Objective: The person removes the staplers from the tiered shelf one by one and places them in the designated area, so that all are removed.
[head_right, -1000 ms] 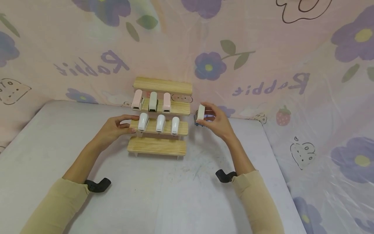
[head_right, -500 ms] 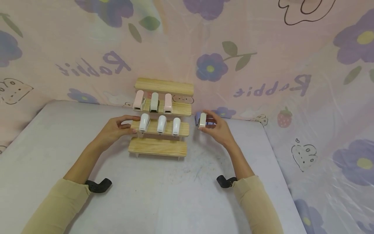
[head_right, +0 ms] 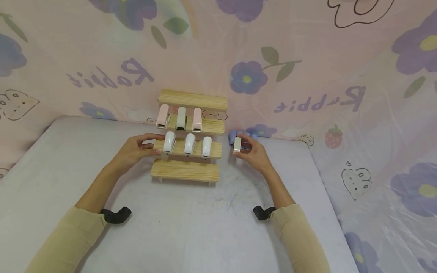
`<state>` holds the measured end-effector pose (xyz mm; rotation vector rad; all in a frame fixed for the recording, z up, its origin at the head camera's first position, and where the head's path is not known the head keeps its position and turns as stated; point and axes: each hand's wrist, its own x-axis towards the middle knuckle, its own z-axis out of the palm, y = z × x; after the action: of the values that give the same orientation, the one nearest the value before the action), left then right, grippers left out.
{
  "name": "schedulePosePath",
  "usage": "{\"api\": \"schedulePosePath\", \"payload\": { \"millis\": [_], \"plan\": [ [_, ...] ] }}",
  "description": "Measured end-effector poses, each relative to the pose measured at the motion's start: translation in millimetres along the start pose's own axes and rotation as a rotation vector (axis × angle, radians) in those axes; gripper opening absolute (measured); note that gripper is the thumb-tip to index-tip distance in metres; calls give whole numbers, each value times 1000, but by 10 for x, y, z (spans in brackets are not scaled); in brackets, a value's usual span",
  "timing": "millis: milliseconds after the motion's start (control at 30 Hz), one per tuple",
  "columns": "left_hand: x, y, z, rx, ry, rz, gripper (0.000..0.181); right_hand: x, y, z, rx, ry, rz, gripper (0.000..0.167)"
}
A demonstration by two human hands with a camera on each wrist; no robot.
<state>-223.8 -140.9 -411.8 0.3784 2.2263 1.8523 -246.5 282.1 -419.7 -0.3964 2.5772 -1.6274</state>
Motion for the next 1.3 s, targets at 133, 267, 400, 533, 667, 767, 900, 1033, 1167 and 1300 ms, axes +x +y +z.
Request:
{"api": "schedulePosePath", "payload": {
  "millis": [133, 267, 400, 533, 667, 767, 900, 1033, 1167, 1300],
  "plan": [
    [6, 9, 1, 7, 2, 4, 51, 19, 76, 6, -33, -6, 24, 73],
    [15, 11, 3, 14, 8, 5, 50, 47, 182, 18, -61, -8, 28, 72],
    [17, 10, 0, 24, 12, 6, 50, 60, 213, 39, -65, -9, 33, 73],
    [13, 0, -5, 23, 12, 7, 50, 69, 214, 69, -68, -9, 35, 73],
    [8, -16, -9, 30, 19, 2, 50, 72, 214, 98, -83, -13, 31, 73],
    [8, -19, -7, 30, 19, -1, 50, 74, 225, 118, -96, -22, 31, 72],
    [16, -16, -10, 28, 16, -4, 50, 81, 230, 130, -159, -16, 37, 71],
    [18, -14, -1, 28, 14, -4, 50, 68, 230, 121, -213, -8, 56, 71],
    [16, -12, 0, 35, 14, -8, 51, 71, 228, 114, -197, -24, 70, 72],
    [11, -18, -11, 39, 14, -15, 52, 76, 235, 109, -158, -51, 86, 73]
  ]
}}
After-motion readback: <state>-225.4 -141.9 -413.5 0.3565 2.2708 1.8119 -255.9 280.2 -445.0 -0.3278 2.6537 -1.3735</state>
